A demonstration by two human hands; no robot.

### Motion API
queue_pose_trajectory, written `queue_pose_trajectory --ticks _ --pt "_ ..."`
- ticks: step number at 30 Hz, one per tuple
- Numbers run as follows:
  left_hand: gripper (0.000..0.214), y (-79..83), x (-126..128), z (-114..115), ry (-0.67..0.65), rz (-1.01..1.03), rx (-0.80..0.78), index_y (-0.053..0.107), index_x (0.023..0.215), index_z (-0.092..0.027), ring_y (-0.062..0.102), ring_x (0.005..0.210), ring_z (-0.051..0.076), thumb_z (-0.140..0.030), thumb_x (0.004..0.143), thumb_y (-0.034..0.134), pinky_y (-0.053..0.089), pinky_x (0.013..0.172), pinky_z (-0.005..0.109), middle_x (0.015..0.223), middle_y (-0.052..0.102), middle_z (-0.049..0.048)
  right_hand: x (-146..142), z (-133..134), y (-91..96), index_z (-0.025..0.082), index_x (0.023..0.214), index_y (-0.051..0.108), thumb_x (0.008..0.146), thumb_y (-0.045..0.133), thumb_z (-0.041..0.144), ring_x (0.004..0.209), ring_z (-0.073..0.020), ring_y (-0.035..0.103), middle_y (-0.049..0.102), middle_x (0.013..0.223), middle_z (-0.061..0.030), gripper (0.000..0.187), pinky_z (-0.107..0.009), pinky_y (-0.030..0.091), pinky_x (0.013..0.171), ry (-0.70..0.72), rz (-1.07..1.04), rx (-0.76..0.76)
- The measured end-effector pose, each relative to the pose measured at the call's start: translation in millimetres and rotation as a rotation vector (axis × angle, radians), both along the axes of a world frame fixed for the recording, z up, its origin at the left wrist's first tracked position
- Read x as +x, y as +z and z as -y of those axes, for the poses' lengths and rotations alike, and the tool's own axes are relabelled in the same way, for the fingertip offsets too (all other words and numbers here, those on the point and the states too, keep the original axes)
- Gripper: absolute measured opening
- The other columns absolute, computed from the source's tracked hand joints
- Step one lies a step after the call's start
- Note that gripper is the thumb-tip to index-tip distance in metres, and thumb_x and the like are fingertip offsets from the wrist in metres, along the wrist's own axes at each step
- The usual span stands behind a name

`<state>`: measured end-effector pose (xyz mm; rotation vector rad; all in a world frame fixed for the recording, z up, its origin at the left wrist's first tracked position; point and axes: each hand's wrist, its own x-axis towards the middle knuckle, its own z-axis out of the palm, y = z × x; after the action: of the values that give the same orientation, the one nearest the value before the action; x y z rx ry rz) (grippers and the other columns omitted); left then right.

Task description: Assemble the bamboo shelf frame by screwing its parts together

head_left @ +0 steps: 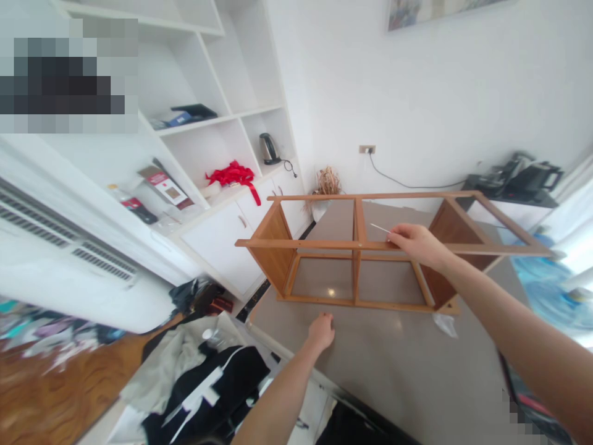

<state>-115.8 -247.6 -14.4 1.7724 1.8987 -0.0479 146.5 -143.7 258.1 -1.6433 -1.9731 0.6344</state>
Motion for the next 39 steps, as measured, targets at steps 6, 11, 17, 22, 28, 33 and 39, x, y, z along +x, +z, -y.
queue_pose_trajectory --ticks 6,11,17,22,28,33,39 --pt "0.019 -0.8 5 -10 -0.082 -0.04 -0.014 0.061 0.091 -0.016 0.059 0.095 0.021 -0.013 0.082 0.044 0.043 0.082 0.031 0.103 0.059 0.0107 3 -3 0.8 0.02 0.079 0.066 0.078 0.051 0.04 0.066 -0.0133 0.057 0.068 0.075 -0.0001 0.025 -0.024 0.042 0.064 0.012 -0.087 -0.027" --pt "0.019 1.1 6 -16 -0.077 -0.036 -0.018 0.062 0.09 -0.015 0.06 0.094 0.023 -0.013 0.081 0.045 0.043 0.082 0.033 0.1 0.061 0.0117 3 -4 0.6 0.02 0.079 0.066 0.078 0.053 0.04 0.066 -0.0136 0.058 0.069 0.073 -0.0001 0.024 -0.025 0.044 0.066 0.019 -0.11 -0.045" --pt "0.019 8.7 29 -28 -0.026 0.035 -0.031 0.065 0.089 -0.016 0.062 0.089 0.024 -0.014 0.077 0.05 0.045 0.076 0.032 0.09 0.066 0.0101 11 -1 10.2 0.017 0.081 0.065 0.076 0.059 0.043 0.077 -0.0159 0.062 0.069 0.081 -0.0045 0.028 -0.026 0.047 0.072 0.053 -0.396 -0.109" --pt "0.021 11.4 88 -40 -0.072 0.174 -0.017 0.067 0.09 -0.018 0.062 0.088 0.019 -0.013 0.078 0.05 0.044 0.076 0.027 0.095 0.068 0.0069 48 29 26.8 0.017 0.083 0.065 0.074 0.062 0.048 0.085 -0.0181 0.062 0.069 0.088 -0.0064 0.032 -0.03 0.047 0.082 0.072 -0.558 -0.14" --pt "0.022 8.2 178 -45 -0.159 0.301 -0.056 0.069 0.086 -0.016 0.064 0.081 0.016 -0.015 0.081 0.047 0.045 0.071 0.023 0.087 0.07 0.0059 137 69 -29.4 0.017 0.085 0.066 0.073 0.062 0.05 0.08 -0.0164 0.062 0.069 0.087 -0.0061 0.035 -0.027 0.047 0.077 -0.025 -0.522 -0.313" --pt "0.021 4.3 238 -47 -0.192 0.31 -0.053 0.066 0.088 -0.014 0.063 0.079 0.017 -0.013 0.079 0.046 0.045 0.068 0.024 0.085 0.068 0.0072 208 96 -145.0 0.016 0.08 0.065 0.069 0.062 0.051 0.077 -0.0172 0.062 0.068 0.08 -0.0052 0.036 -0.028 0.049 0.07 -0.241 -0.582 -0.461" --pt "0.018 4.1 305 -55 -0.293 0.329 0.028 0.065 0.085 -0.016 0.058 0.092 0.017 -0.012 0.078 0.049 0.043 0.082 0.027 0.102 0.062 0.0074 242 102 -245.3 0.018 0.074 0.062 0.068 0.06 0.044 0.072 -0.0185 0.063 0.065 0.069 -0.0037 0.027 -0.026 0.049 0.058 -0.526 -0.652 -0.538"
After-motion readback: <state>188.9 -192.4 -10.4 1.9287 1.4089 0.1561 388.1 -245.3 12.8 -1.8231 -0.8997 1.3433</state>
